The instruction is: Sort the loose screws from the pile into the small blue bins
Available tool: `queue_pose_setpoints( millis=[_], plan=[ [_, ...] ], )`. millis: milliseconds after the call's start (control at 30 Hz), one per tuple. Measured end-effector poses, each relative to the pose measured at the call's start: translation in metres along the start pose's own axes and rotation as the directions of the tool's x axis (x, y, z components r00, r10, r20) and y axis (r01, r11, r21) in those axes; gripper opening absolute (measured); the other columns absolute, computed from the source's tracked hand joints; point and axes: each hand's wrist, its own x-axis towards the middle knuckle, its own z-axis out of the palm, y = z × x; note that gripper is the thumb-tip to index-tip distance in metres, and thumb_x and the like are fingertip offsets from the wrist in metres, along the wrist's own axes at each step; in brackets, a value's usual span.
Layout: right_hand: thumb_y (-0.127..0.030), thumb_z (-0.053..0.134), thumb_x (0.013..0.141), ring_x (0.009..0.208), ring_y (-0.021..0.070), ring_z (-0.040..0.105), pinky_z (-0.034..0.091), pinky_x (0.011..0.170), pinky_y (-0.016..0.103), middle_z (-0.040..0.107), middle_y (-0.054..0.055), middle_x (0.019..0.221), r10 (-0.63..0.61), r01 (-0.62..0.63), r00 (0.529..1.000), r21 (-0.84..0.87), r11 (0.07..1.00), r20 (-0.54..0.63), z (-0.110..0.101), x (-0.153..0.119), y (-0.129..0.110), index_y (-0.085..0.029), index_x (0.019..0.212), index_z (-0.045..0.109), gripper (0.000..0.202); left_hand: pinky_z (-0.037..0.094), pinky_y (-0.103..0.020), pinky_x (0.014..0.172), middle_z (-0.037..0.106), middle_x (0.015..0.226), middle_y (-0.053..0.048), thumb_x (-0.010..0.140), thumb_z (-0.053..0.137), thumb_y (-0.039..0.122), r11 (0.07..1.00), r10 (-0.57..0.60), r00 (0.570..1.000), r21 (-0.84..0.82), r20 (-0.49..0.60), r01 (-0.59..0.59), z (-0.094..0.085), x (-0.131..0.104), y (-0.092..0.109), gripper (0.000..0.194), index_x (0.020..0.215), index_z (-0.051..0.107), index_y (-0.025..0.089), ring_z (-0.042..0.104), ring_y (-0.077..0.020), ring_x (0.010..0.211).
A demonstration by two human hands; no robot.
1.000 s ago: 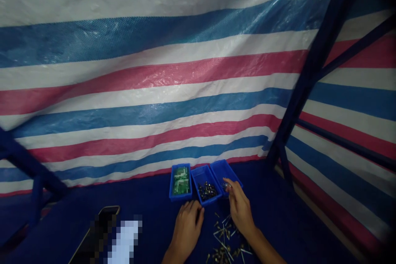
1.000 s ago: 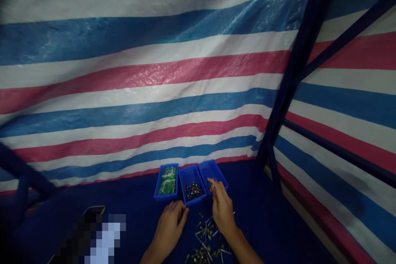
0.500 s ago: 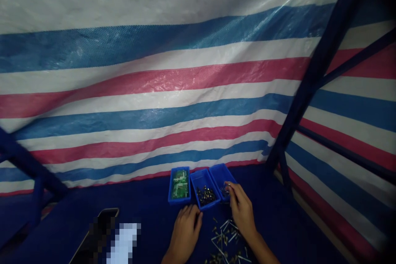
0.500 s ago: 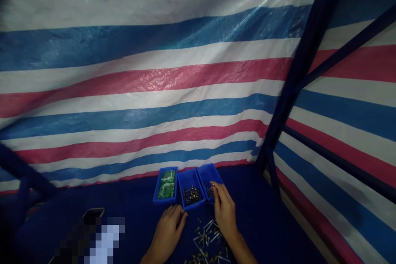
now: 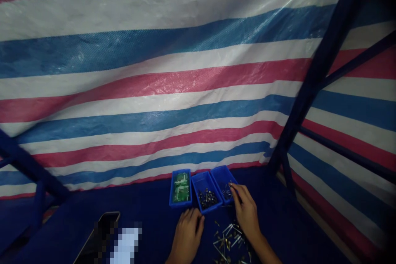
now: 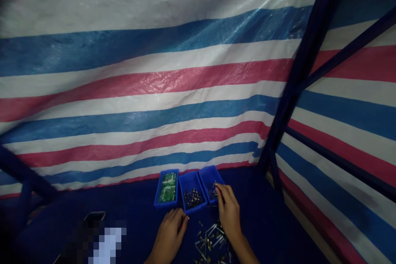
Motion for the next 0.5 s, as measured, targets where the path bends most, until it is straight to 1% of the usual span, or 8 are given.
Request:
queue_pose_setpoints(
  millis=[67, 133, 200, 267, 333, 400, 500],
  plan=[
    [-0.038, 0.049, 0.109, 0.104, 0.0257, 0.070, 0.057, 0.094, 0.039, 0.071, 0.011, 0.112, 0.008, -0.008, 1.000, -0.004, 1.000, 0.003, 0.000, 0.000, -0.001, -0.023, 0.120, 0.072, 0.029, 0.048, -0.037, 0.080, 0.069, 0.088, -0.002, 0.108, 0.047, 0.027, 1.000, -0.003, 1.000, 0.000, 0.009, 0.003, -0.002, 0.000, 0.001, 0.022, 0.090, 0.059, 0.024, 0.068, -0.0229, 0.086],
    [-0.040, 0.051, 0.108, 0.097, 0.0252, 0.071, 0.058, 0.088, 0.037, 0.071, 0.010, 0.108, 0.019, -0.019, 1.000, -0.012, 1.000, -0.002, 0.000, 0.001, -0.003, -0.023, 0.116, 0.072, 0.028, 0.049, -0.037, 0.080, 0.069, 0.088, -0.003, 0.108, 0.046, 0.027, 1.000, -0.001, 1.000, 0.004, 0.010, 0.001, -0.001, 0.000, 0.000, 0.023, 0.090, 0.060, 0.025, 0.068, -0.0231, 0.085],
    [-0.042, 0.052, 0.107, 0.089, 0.0243, 0.071, 0.059, 0.080, 0.035, 0.072, 0.010, 0.103, 0.022, -0.022, 1.000, -0.016, 1.000, -0.013, -0.001, 0.002, -0.004, -0.023, 0.111, 0.073, 0.029, 0.050, -0.039, 0.082, 0.069, 0.089, -0.003, 0.108, 0.045, 0.028, 1.000, 0.012, 1.000, 0.010, -0.004, -0.012, 0.004, 0.000, -0.004, 0.022, 0.092, 0.060, 0.025, 0.069, -0.0234, 0.086],
    [-0.044, 0.053, 0.107, 0.083, 0.0237, 0.070, 0.059, 0.077, 0.034, 0.072, 0.009, 0.098, 0.017, -0.018, 0.999, -0.023, 1.000, -0.033, -0.001, 0.003, -0.003, -0.023, 0.107, 0.073, 0.030, 0.050, -0.039, 0.081, 0.070, 0.088, -0.003, 0.108, 0.045, 0.028, 0.999, 0.045, 0.999, 0.022, -0.015, -0.045, 0.013, -0.001, -0.011, 0.022, 0.092, 0.060, 0.026, 0.069, -0.0238, 0.085],
    [-0.045, 0.054, 0.106, 0.085, 0.0242, 0.071, 0.060, 0.078, 0.034, 0.072, 0.010, 0.100, 0.007, -0.009, 0.998, -0.035, 0.999, -0.055, -0.001, 0.004, -0.001, -0.023, 0.109, 0.073, 0.030, 0.051, -0.040, 0.078, 0.070, 0.084, -0.004, 0.107, 0.044, 0.028, 0.995, 0.083, 0.994, 0.059, -0.077, -0.078, 0.024, -0.002, -0.020, 0.024, 0.089, 0.059, 0.027, 0.069, -0.0245, 0.081],
    [-0.045, 0.054, 0.106, 0.093, 0.0257, 0.072, 0.060, 0.084, 0.035, 0.072, 0.010, 0.104, 0.012, -0.016, 0.997, -0.046, 0.999, -0.076, -0.001, 0.004, 0.003, -0.024, 0.110, 0.073, 0.029, 0.052, -0.041, 0.078, 0.072, 0.086, -0.005, 0.106, 0.045, 0.028, 0.990, 0.095, 0.991, 0.109, -0.099, -0.084, 0.034, -0.003, -0.030, 0.022, 0.090, 0.060, 0.027, 0.070, -0.0255, 0.083],
    [-0.041, 0.052, 0.107, 0.101, 0.0254, 0.072, 0.059, 0.089, 0.035, 0.071, 0.009, 0.110, 0.006, -0.010, 0.997, -0.057, 0.998, -0.082, -0.002, 0.003, 0.010, -0.026, 0.115, 0.072, 0.027, 0.051, -0.039, 0.071, 0.070, 0.079, -0.003, 0.105, 0.046, 0.029, 0.980, 0.118, 0.987, 0.174, -0.108, -0.098, 0.046, -0.002, -0.040, 0.024, 0.084, 0.059, 0.026, 0.070, -0.0248, 0.077]
  ],
)
